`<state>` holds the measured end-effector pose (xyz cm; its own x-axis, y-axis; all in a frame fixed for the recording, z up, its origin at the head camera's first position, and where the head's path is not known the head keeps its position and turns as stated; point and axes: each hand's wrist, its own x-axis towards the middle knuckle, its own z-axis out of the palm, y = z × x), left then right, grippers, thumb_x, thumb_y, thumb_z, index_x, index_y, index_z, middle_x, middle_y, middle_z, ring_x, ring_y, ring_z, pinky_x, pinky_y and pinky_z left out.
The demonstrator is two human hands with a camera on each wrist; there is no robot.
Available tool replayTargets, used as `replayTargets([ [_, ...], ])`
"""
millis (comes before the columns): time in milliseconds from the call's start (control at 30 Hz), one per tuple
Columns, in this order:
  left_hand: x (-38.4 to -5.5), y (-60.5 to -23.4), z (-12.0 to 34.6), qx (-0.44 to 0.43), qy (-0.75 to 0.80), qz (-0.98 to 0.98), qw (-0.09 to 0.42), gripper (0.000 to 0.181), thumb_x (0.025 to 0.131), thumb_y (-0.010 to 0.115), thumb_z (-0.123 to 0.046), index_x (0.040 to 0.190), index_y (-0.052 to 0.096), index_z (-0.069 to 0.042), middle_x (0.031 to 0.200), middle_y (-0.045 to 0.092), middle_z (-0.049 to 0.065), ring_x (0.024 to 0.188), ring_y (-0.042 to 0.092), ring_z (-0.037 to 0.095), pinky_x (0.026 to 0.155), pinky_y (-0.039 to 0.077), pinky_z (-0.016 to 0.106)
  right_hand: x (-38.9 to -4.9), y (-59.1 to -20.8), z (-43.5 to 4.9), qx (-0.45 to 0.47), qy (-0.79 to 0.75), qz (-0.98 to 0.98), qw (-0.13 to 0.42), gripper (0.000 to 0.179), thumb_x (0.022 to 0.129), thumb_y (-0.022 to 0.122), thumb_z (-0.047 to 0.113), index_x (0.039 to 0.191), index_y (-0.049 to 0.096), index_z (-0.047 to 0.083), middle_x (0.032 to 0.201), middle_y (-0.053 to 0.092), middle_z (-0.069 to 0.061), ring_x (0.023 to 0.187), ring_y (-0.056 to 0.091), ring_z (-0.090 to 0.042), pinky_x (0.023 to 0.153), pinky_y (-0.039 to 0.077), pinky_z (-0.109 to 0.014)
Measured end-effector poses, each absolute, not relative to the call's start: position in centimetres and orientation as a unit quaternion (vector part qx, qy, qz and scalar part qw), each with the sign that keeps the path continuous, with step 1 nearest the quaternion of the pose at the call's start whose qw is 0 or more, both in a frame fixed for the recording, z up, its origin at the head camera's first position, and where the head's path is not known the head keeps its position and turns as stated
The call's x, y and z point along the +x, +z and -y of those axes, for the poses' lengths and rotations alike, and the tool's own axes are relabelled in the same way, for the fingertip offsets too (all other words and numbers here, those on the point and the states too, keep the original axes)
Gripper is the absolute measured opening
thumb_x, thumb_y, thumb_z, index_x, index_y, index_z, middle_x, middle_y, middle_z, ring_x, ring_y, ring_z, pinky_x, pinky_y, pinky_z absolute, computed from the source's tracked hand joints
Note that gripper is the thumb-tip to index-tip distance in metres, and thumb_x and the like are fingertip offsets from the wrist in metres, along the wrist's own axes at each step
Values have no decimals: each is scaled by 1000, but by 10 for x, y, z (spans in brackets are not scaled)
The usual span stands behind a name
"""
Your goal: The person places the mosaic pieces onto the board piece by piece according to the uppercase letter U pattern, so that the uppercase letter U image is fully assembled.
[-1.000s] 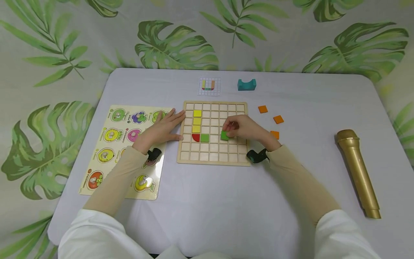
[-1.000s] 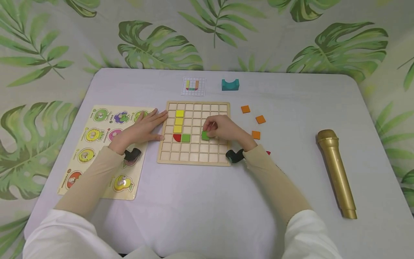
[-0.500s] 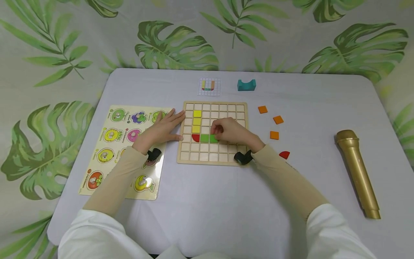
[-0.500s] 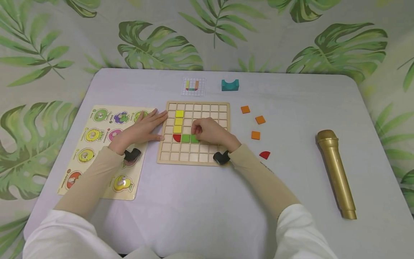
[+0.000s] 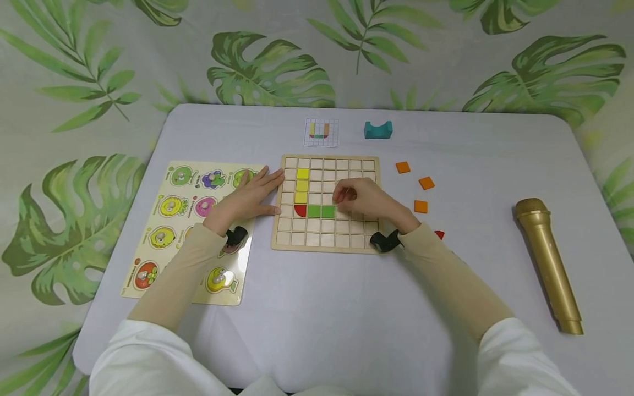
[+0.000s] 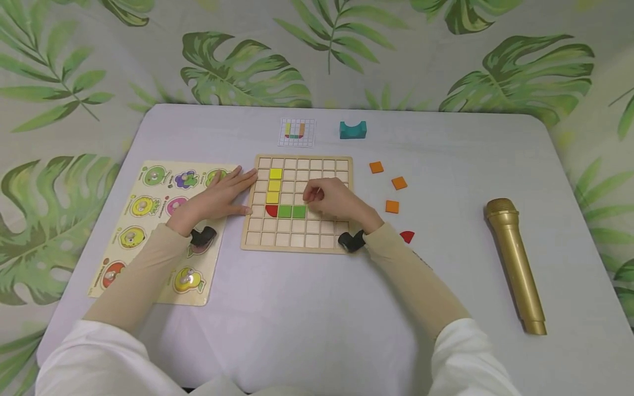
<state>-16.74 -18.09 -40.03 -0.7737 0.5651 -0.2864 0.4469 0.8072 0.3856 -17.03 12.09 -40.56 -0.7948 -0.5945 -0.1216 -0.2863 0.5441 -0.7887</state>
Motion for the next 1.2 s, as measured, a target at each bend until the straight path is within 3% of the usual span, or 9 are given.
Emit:
replayTargets([
  [567,-166,-400,180,274,148,-930,195,83,91,65,-36,153,19,-4,159,11,9,144,-2,34,109,-7,60,-147,-397,-236,-181,-433,-867,168,15,90,64,1,104,65,-2,99,65,-14,86,58,-21,73,48,-20],
  [800,-167,-402,180,268,145,-932,198,84,90,65,-36,153,19,-6,159,10,7,144,-2,33,109,-7,60,-127,-401,-277,-124,-436,-876,167,20,93,62,12,109,63,-1,102,64,-13,85,56,-17,70,48,-20],
  [1200,-167,-400,180,269,146,-930,201,84,90,65,-36,153,18,-5,159,9,8,144,-4,33,109,-8,59,-107,-408,-305,-150,-422,-870,208,16,86,69,2,101,66,0,94,64,-10,83,54,-15,71,47,-21],
])
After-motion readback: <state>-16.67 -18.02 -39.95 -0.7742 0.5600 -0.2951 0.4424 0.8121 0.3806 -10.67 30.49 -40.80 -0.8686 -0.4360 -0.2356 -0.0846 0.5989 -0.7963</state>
